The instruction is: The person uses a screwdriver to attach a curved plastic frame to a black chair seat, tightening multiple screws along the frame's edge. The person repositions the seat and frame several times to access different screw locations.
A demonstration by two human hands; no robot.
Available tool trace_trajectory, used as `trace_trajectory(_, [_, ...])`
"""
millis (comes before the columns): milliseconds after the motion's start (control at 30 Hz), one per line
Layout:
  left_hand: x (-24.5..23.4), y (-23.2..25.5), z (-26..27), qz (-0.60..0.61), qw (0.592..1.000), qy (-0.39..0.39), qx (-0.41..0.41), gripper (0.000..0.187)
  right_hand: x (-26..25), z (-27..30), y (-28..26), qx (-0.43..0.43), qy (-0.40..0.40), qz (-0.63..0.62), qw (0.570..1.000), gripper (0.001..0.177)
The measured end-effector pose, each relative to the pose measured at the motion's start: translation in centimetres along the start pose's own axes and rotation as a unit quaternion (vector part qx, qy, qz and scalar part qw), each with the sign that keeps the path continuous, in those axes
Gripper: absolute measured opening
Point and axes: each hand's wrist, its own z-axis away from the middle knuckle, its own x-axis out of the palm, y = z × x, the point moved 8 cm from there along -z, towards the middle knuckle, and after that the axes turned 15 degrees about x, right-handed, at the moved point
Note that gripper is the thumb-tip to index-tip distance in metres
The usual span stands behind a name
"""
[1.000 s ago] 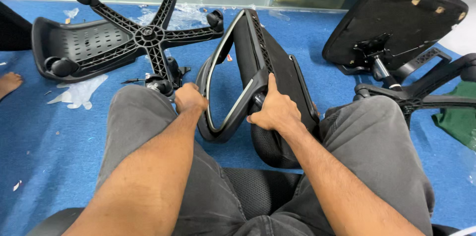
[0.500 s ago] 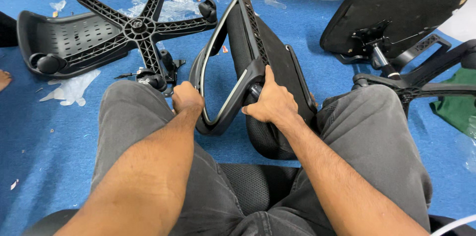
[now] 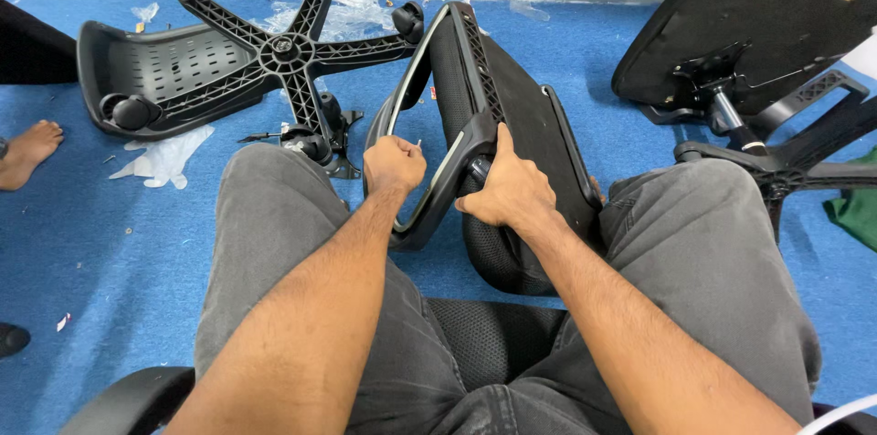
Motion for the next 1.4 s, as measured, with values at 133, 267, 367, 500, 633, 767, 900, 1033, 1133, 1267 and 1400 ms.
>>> trace_trajectory(133, [-1.0,0.1,0.3,0.006,1.0,0.023,-0.003,0.015,0.2,-0.2,0.0,0.003,-0.006,0.001,1.0,0.135])
trace_trajectory(267, [-1.4,0.3,0.5,0.005,1.0,0.022,-0.017,0.016,0.2,-0.3,-0.1,0.001,-0.005,0.003,1.0,0.135])
trace_trajectory(367, [-1.3,0.4,0.7,-0.013,1.0,0.003,-0.005,0.015,0.3,-0.2,-0.1,0.0,-0.004,0.001,1.0,0.135])
trace_trajectory(500, [-0.9,0.3,0.4,-0.013,1.0,-0.004,0.02,0.014,0.4,-0.2,0.0,-0.004,-0.001,0.001,1.0,0.135])
trace_trajectory(633, [0.0,-0.9,-0.3,-0.029,0.999,-0.032,0.0,0.018,0.4,-0.2,-0.2,-0.007,-0.004,-0.002,1.0,0.136])
trace_trajectory(767, [0.2,-2.6,-1.2,-0.057,0.995,-0.061,-0.057,0.024,0.4,-0.1,-0.3,-0.007,-0.002,-0.001,1.0,0.135])
trace_trajectory(900, [-0.1,-2.3,-2.1,-0.025,0.996,-0.058,-0.06,0.024,0.3,0.1,-0.4,-0.008,0.005,-0.002,1.0,0.134])
trace_trajectory(1033, [-0.7,-0.8,-2.4,0.062,0.996,-0.031,-0.061,0.027,0.6,0.2,-0.6,-0.015,-0.003,-0.006,1.0,0.133])
trace_trajectory(1133, [-0.7,-0.2,-2.3,0.123,0.988,-0.038,-0.083,0.032,0.7,0.5,-0.8,-0.028,0.005,-0.009,1.0,0.133])
trace_trajectory(1267, [0.5,2.7,-2.9,0.233,0.971,-0.06,0.017,0.058,1.0,0.7,-0.8,-0.027,0.008,-0.008,1.0,0.132])
trace_trajectory(1400, [3.1,4.6,-2.3,0.367,0.922,-0.122,0.034,0.093,1.4,1.0,-0.9,-0.038,0.008,-0.014,0.999,0.127])
